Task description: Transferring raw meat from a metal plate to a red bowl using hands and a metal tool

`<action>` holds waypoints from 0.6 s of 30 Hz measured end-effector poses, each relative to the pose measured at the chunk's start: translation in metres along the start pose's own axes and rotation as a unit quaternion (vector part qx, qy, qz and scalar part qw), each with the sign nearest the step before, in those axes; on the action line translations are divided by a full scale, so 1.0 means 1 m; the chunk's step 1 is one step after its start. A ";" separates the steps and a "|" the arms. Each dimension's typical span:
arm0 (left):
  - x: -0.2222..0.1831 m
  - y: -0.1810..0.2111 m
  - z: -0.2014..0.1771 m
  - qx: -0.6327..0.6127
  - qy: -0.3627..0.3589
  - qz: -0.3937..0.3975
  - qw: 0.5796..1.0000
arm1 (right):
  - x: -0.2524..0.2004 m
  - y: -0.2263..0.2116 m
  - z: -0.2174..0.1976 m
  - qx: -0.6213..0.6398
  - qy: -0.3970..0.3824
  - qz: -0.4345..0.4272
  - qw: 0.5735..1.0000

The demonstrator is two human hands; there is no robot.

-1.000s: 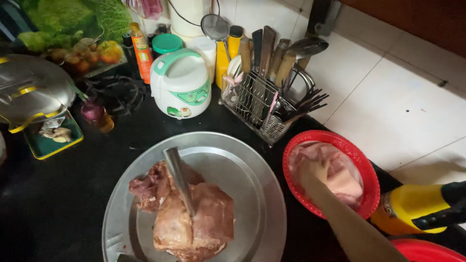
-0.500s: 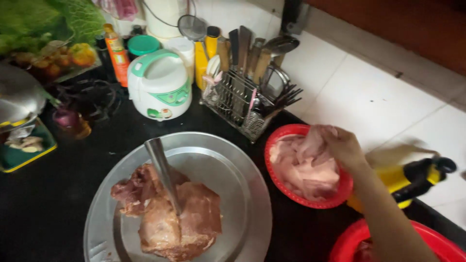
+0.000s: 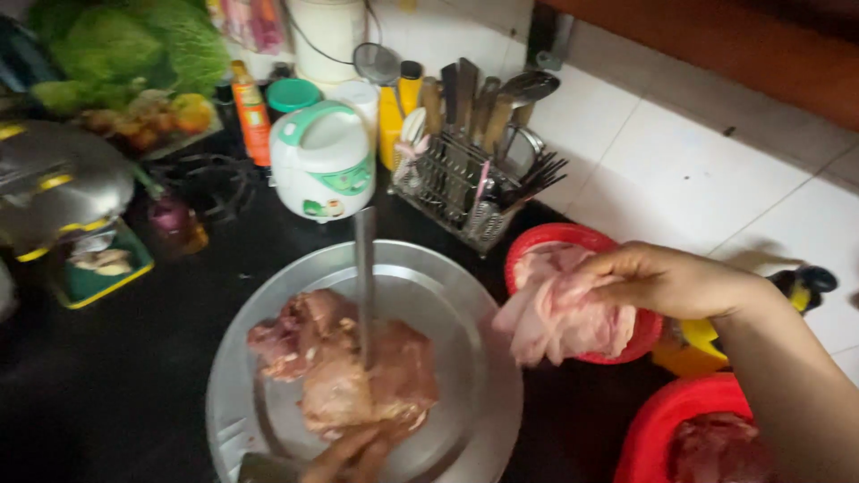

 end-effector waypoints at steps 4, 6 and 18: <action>0.037 0.072 0.077 -0.007 -0.279 -0.262 0.924 | 0.016 -0.042 0.074 0.013 -0.099 -0.053 0.994; -0.008 0.001 0.090 -0.071 -0.288 -0.469 0.832 | 0.024 -0.051 0.108 0.003 -0.096 -0.031 0.995; 0.106 0.107 -0.009 -0.179 -0.007 -0.437 0.881 | 0.042 -0.023 0.250 0.092 -0.044 -0.059 0.993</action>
Point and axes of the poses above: each hand's wrist, its own x-axis towards the middle knuckle, its own z-axis out of the palm, y = z × x, the point moved 8 cm from there along x, towards the middle knuckle, and after that the axes turned 10 degrees about y, right-handed, at the moved point
